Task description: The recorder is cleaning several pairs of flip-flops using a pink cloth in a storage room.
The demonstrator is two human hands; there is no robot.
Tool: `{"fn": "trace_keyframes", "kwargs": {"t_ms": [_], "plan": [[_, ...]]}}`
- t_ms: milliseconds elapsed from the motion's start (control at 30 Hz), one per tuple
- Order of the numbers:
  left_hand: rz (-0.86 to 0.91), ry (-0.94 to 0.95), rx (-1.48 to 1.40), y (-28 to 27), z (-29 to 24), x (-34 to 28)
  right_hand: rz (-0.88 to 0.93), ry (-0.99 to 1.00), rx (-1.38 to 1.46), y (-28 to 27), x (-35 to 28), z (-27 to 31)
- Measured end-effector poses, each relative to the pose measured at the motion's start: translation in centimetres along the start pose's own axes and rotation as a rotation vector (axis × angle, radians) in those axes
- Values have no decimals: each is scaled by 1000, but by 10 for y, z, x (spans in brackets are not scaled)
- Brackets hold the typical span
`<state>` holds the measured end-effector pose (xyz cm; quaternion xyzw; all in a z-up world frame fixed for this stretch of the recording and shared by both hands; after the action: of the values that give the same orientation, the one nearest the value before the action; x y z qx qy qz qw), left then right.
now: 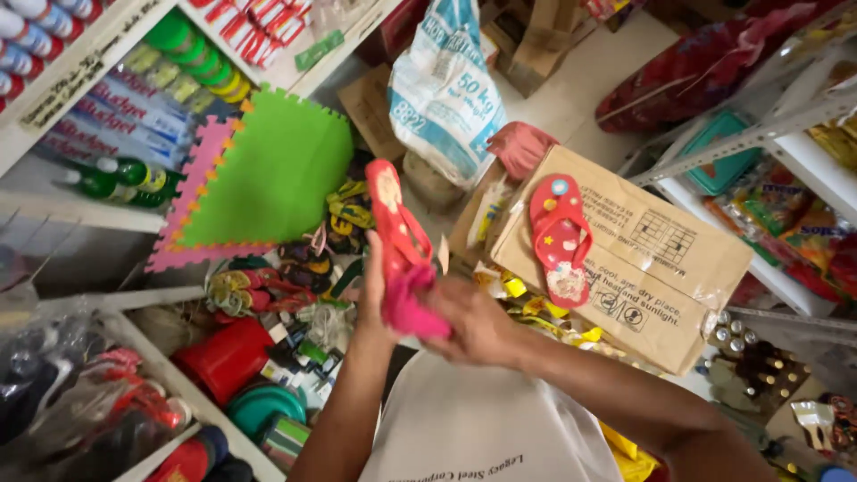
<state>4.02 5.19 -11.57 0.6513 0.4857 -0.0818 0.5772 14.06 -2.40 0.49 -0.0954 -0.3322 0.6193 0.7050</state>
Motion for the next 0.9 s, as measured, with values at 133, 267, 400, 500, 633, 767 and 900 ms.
{"fn": "trace_keyframes", "kwargs": {"t_ms": [133, 267, 400, 500, 633, 767, 900], "plan": [[-137, 119, -17, 13, -38, -23, 73, 31, 207, -14, -3, 1], [76, 77, -98, 3, -27, -18, -238, 378, 149, -77, 11, -37], [132, 28, -25, 19, -14, -25, -416, 414, 1, -70, 38, -31], [91, 28, -57, 4, -4, -9, -312, 783, 1120, 11, 10, -57], [28, 38, -66, 15, -19, -29, 20, 53, -72, -37, 53, 20], [93, -73, 22, -7, 7, -30, -205, 128, -255, -74, 53, -39], [115, -51, 54, 19, 6, -33, -596, 1284, 1112, -42, 36, -51]]}}
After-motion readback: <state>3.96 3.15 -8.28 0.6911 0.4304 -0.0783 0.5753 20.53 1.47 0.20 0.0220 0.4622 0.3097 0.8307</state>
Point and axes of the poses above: each hand's wrist, its own x-axis towards the middle knuckle, its own y-axis out of the palm, z = x × y, the point moved 7 cm from there along x, towards the middle knuckle, and after that the axes turned 3 degrees about y, right-handed, at the moved point
